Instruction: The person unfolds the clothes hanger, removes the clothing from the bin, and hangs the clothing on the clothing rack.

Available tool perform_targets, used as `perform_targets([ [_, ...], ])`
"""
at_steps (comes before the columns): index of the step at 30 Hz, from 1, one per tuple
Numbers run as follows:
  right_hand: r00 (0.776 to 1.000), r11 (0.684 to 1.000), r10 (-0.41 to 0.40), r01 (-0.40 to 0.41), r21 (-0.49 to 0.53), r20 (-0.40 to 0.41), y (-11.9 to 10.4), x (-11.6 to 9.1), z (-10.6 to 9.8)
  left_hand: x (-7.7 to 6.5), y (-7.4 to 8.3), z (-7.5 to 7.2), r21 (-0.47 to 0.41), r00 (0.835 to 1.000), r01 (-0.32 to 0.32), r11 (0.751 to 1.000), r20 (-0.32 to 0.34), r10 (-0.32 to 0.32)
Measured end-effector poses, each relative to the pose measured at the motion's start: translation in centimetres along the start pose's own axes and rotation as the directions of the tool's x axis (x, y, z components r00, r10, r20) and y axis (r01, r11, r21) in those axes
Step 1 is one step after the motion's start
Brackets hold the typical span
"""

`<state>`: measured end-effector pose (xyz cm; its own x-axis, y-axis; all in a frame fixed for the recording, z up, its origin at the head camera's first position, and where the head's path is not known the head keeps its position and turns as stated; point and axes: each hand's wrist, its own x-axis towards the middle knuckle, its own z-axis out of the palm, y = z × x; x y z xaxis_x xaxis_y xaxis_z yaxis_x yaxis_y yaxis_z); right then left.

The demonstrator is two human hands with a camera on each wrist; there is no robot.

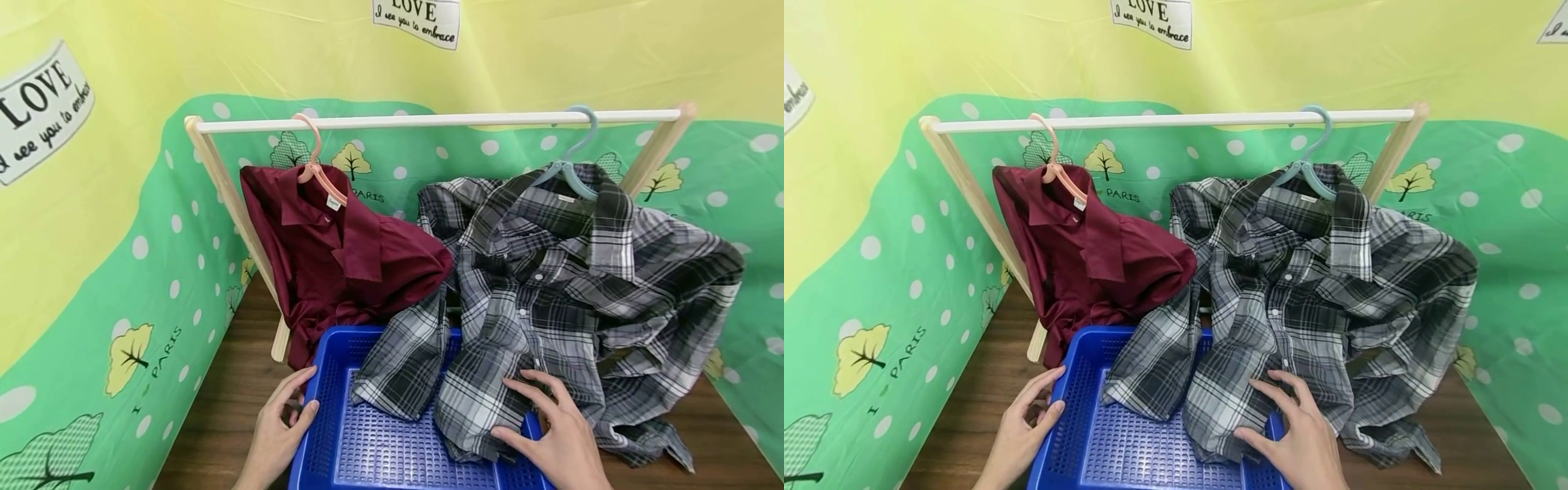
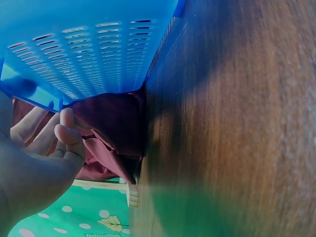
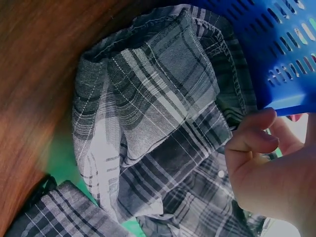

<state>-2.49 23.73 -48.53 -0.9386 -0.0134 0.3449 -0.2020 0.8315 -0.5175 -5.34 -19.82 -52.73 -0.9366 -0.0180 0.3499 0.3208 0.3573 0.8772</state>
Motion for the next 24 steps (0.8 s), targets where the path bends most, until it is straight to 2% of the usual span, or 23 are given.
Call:
perform_targets([
  [10,0.995,0.999,-0.043,0.044,0.008,-0.086,0.46,0.26,0.24,-0.02,-0.05,-0.02,0.015,1.000,0.022,1.000,-0.003,-0.022],
  [24,0.976,0.997,-0.071,0.072,-0.002,-0.205,0.60,0.86,0.54,0.01,-0.10,0.13,-0.009,1.000,-0.020,1.000,-0.007,0.020],
])
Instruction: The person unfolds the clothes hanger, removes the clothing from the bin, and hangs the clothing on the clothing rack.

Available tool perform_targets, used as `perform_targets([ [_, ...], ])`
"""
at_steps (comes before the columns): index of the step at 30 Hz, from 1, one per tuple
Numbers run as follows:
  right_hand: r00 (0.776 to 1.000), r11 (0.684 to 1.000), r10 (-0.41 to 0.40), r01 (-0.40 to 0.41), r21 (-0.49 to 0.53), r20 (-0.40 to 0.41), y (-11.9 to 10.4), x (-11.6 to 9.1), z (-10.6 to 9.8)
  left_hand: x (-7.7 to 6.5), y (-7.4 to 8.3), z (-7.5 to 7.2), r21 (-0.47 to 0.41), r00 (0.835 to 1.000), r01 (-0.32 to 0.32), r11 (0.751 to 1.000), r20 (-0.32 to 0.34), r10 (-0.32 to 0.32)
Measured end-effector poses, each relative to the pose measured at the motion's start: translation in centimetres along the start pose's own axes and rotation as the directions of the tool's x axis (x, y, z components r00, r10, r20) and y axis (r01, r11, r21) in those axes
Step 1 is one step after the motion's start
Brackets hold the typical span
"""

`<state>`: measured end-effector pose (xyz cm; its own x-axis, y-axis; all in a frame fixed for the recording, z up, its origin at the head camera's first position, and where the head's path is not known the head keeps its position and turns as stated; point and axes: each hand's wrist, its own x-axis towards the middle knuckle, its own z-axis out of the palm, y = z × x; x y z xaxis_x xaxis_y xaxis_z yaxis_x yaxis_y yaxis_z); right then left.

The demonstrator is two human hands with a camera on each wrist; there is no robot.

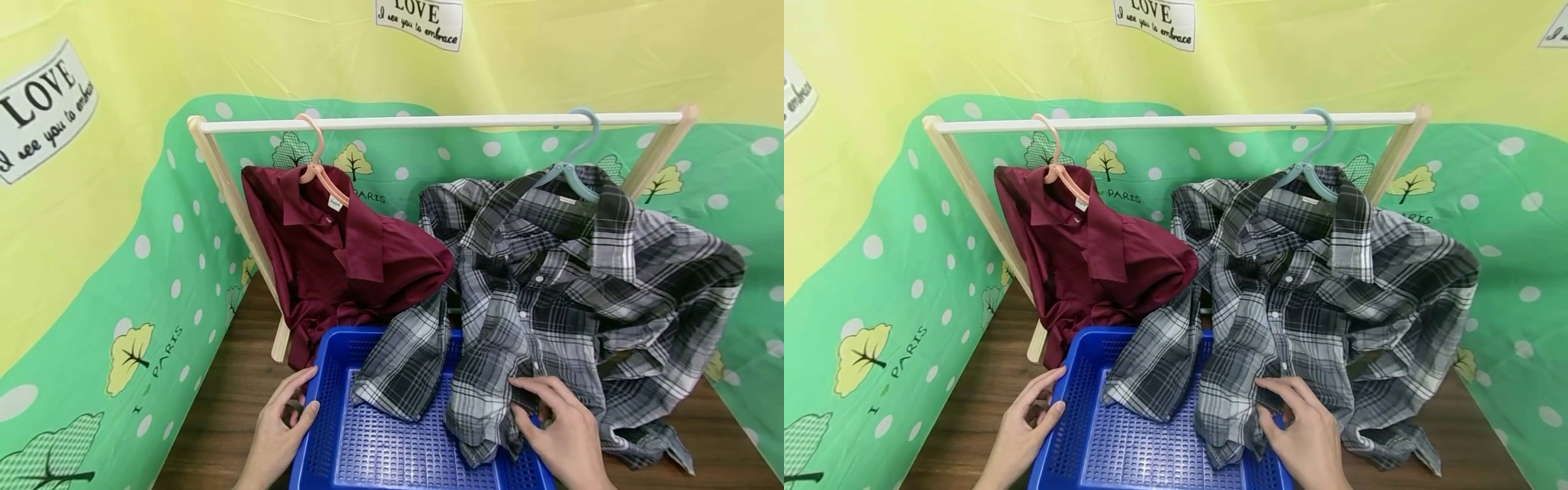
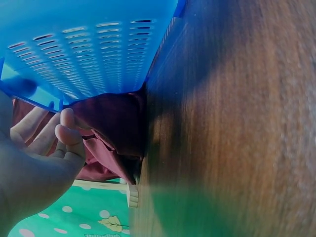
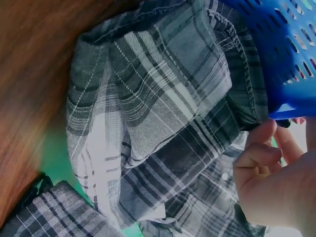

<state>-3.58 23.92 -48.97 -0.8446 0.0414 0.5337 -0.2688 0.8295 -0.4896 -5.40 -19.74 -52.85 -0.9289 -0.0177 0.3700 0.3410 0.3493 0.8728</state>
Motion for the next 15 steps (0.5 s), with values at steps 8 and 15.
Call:
perform_targets([
  [8,0.997,0.999,-0.034,0.035,0.020,-0.074,0.3,0.7,0.1,0.0,0.0,0.0,0.010,1.000,0.012,1.000,0.007,-0.012],
  [15,0.987,0.995,-0.095,0.099,0.027,-0.129,0.6,1.2,0.2,-0.1,0.1,0.0,0.011,1.000,0.012,1.000,0.004,-0.012],
])
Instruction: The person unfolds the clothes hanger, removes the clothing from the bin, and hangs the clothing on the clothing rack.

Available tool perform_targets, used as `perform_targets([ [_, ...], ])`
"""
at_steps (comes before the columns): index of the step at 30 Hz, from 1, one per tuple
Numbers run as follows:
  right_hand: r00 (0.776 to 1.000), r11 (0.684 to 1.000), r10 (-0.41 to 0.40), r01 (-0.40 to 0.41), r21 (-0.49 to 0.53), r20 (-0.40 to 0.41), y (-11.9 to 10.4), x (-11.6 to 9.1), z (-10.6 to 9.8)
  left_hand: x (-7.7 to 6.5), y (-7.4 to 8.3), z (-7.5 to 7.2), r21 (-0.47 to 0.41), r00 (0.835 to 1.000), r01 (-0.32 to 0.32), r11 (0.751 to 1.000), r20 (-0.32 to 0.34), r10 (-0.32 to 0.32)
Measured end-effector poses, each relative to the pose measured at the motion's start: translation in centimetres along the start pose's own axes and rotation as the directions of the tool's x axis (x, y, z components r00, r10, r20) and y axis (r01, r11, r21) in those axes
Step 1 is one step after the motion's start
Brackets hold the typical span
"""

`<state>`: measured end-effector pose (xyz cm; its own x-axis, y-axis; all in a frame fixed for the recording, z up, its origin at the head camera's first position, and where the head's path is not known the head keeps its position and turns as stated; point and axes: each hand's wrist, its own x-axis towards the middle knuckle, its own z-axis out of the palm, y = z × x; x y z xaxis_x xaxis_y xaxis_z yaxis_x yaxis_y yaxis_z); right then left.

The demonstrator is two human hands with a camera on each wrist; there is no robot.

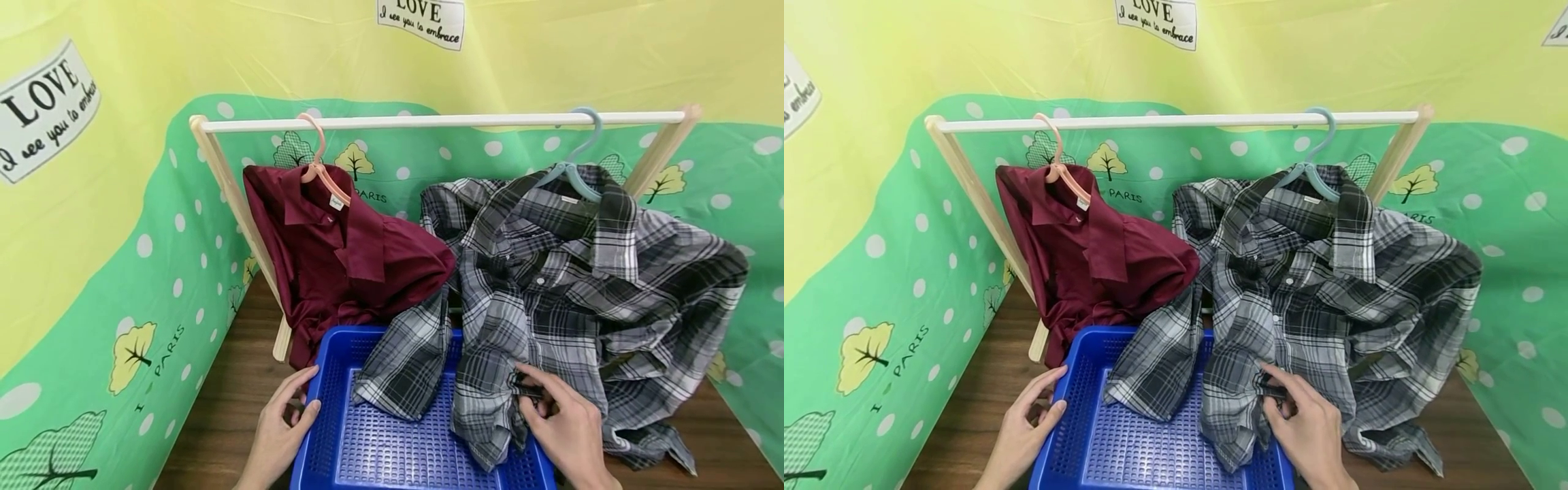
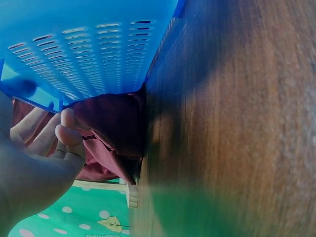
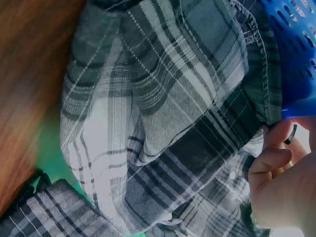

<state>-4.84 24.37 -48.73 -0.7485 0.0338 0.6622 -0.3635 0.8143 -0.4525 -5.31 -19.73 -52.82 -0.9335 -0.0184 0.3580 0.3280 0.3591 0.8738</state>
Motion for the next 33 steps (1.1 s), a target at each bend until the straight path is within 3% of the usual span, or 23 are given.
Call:
perform_targets([
  [3,1.000,1.000,-0.005,0.005,0.026,-0.002,0.2,0.2,-0.3,0.1,0.0,0.0,0.001,1.000,0.005,1.000,0.002,-0.005],
  [11,0.996,0.983,0.085,-0.086,0.160,0.015,0.4,0.9,-1.4,0.1,0.0,-0.1,0.004,0.999,0.032,0.999,0.005,-0.032],
  [19,0.995,0.966,0.095,-0.086,0.242,-0.028,0.9,1.5,-2.7,0.1,0.0,-0.1,-0.002,0.999,0.035,0.999,0.010,-0.035],
  [27,0.984,0.919,0.174,-0.171,0.356,0.024,0.8,1.8,-4.0,0.0,0.0,0.0,-0.003,0.999,0.041,0.999,0.012,-0.041],
  [30,0.962,0.915,0.263,-0.272,0.297,0.069,0.4,1.8,-4.4,0.0,0.0,-0.1,-0.005,0.999,0.037,0.999,0.011,-0.037],
  [33,0.941,0.920,0.331,-0.337,0.202,0.066,-0.2,1.8,-4.4,0.0,0.0,-0.1,-0.007,0.999,0.035,0.999,0.010,-0.035],
])
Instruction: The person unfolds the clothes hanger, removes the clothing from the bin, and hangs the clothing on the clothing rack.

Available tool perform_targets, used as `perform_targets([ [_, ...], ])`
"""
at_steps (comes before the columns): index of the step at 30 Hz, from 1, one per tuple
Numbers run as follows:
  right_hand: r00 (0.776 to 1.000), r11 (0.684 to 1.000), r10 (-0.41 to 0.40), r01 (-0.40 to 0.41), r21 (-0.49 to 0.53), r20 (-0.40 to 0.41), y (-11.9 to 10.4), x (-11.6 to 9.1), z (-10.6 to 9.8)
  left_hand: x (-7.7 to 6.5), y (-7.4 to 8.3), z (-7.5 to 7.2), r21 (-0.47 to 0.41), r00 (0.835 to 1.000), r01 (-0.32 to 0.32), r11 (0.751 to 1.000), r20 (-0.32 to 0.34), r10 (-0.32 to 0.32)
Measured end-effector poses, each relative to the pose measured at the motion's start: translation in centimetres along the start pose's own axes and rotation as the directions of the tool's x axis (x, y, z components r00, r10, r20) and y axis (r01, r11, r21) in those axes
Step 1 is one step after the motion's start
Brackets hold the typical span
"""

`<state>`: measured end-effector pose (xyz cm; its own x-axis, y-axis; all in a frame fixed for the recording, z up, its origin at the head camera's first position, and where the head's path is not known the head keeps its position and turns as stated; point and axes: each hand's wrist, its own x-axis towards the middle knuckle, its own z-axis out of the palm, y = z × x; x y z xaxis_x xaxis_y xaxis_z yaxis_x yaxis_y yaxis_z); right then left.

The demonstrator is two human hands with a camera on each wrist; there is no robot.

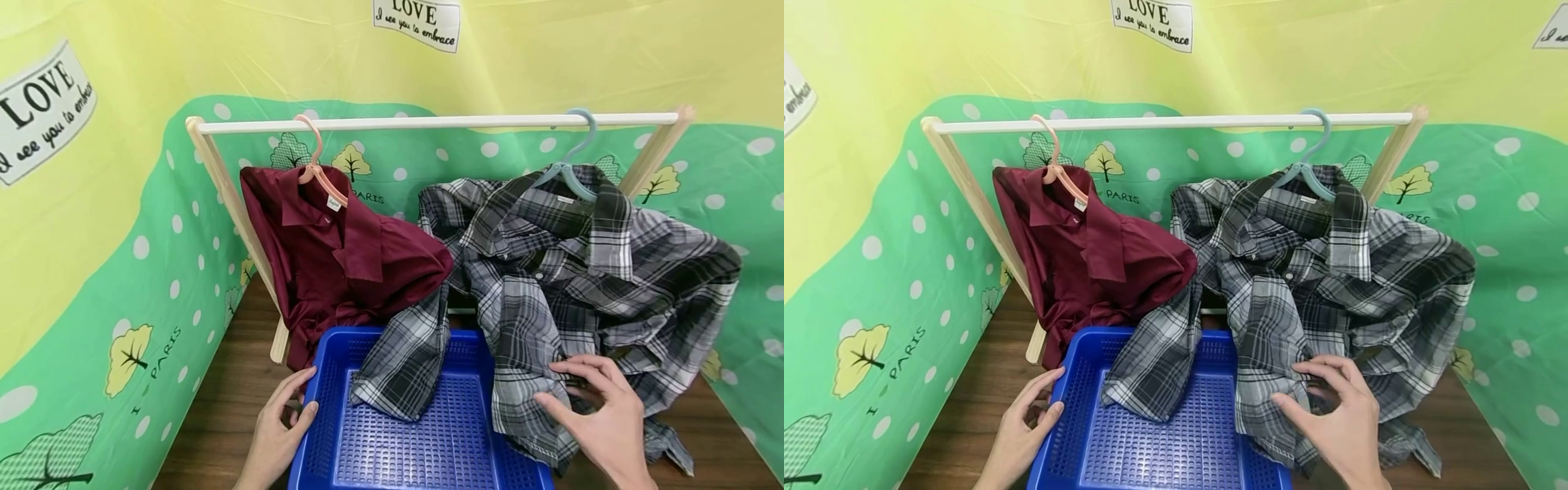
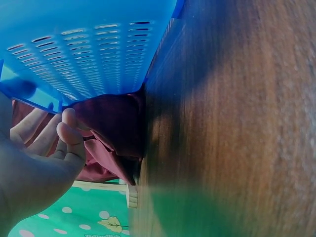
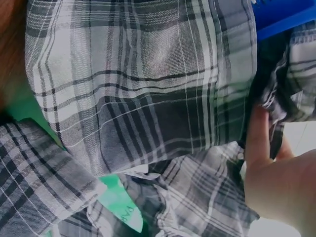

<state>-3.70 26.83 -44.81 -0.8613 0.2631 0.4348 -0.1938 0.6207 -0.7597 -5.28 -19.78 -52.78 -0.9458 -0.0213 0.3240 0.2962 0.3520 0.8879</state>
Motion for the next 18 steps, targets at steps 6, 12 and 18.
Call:
perform_targets([
  [6,0.987,0.980,-0.110,0.088,-0.179,-0.116,0.2,0.0,0.7,0.0,0.1,-0.1,0.002,1.000,0.002,1.000,-0.001,-0.002],
  [12,0.971,0.958,-0.188,0.147,-0.247,-0.151,1.5,0.4,0.5,0.0,0.0,0.0,0.001,1.000,-0.011,1.000,-0.003,0.011],
  [18,0.946,0.955,-0.240,0.191,-0.226,-0.216,2.9,1.5,-0.3,0.0,0.0,0.0,0.005,1.000,0.000,1.000,-0.003,0.000],
])
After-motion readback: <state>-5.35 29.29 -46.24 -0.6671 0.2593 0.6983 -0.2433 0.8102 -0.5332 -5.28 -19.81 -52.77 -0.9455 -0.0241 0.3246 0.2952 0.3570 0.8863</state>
